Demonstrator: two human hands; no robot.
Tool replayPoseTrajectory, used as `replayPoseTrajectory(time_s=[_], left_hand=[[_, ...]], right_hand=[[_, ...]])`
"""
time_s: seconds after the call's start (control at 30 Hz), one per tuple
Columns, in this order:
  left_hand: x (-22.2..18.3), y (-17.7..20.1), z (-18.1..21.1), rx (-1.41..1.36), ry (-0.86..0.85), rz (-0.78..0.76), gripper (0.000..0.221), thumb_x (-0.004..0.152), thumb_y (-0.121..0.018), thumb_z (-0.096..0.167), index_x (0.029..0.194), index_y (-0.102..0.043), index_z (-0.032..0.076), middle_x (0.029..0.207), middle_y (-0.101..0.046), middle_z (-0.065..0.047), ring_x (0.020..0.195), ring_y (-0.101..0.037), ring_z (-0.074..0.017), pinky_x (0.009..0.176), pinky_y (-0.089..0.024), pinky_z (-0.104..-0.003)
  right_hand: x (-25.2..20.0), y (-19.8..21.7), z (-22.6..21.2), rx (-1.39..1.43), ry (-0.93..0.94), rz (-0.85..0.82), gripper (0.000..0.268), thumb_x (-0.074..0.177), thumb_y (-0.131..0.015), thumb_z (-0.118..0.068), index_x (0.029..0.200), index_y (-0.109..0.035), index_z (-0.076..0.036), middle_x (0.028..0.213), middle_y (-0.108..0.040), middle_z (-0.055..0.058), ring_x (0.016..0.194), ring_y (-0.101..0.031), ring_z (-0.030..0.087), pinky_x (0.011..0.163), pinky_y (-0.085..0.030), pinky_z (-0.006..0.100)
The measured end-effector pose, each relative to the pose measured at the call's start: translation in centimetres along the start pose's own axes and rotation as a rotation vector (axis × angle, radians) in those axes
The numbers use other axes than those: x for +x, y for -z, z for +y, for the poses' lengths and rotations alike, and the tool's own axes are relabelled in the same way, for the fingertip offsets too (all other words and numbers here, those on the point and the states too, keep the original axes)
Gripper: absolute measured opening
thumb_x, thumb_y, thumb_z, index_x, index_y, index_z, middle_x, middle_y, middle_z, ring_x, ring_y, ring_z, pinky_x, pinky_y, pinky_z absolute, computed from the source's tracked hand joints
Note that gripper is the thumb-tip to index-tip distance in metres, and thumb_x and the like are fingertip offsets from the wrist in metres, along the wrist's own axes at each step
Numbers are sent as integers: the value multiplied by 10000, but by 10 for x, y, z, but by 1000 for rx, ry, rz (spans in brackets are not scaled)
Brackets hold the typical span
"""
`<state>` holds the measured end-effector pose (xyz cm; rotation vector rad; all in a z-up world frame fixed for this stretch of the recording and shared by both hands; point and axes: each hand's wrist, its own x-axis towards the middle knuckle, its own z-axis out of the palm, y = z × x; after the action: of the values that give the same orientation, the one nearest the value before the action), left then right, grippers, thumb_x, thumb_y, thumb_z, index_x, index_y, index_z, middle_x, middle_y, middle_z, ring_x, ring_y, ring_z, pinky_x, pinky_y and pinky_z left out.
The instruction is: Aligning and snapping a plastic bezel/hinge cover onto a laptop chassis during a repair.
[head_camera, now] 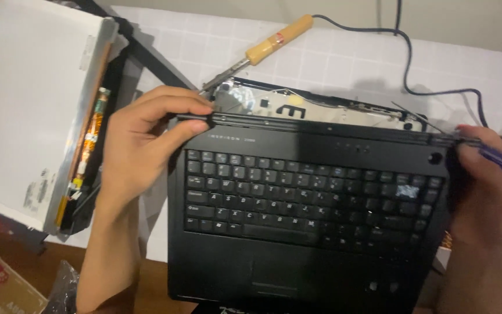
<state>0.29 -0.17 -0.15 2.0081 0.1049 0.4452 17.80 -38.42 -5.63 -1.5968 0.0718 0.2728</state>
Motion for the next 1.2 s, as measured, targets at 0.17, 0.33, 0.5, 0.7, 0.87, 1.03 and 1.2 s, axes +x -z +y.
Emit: replayPoseTrajectory(time_s=[0.17,0.33,0.5,0.7,0.87,1.03,1.2], left_hand=[[-1,0,-5,8,95,23,160,925,-775,62,1075,-725,36,1127,-736,-124,1097,-707,-210,961,-566,-271],[0,-2,2,-21,265,7,255,887,-765,105,1131,-711,51,1165,-728,-91,1139,-683,-188,1026,-548,-283],[0,-2,0,-112,408,-7,288,877,-754,123,1156,-696,84,1153,-734,-46,1095,-673,-137,1008,-544,-260],[-1,8,3,-248,589,25,389,802,-785,160,1175,-678,136,1160,-730,-37,1000,-678,-129,922,-556,-277],[-4,14,-4,-383,553,-113,420,854,-775,206,1255,-674,130,611,-247,116,537,-254,-48,806,-423,-187],[-10,7,-16,-430,441,-80,363,900,-765,167,1248,-674,114,735,-482,82,597,-352,-40,744,-423,-183],[-8,5,-4,-304,496,-12,351,883,-772,216,1217,-710,124,879,-624,43,698,-427,-61,794,-393,-212]], right_hand=[[-1,-4,-4,57,-132,-45,454,831,-676,-210,1272,-572,-193,1035,-616,9,876,-637,137,748,-497,209],[3,6,2,85,-113,-92,432,857,-690,-168,1276,-582,-185,1013,-631,18,877,-665,170,736,-540,251],[0,1,-1,10,-116,-59,455,851,-683,-178,1291,-569,-201,1050,-608,34,855,-656,174,677,-545,249],[-2,-6,4,25,-28,56,526,723,-735,-254,1239,-658,-187,1059,-660,-44,880,-663,64,817,-561,146],[4,8,12,-87,26,-79,415,896,-690,-288,1294,-599,-209,1104,-612,-67,959,-647,95,801,-550,214],[-3,4,9,-117,1,-86,614,785,-661,-149,1378,-524,-224,1128,-594,-11,958,-625,121,777,-542,242],[-4,0,-1,-211,-5,-153,545,856,-640,7,1343,-468,-169,1159,-534,78,1004,-607,232,816,-558,342]])
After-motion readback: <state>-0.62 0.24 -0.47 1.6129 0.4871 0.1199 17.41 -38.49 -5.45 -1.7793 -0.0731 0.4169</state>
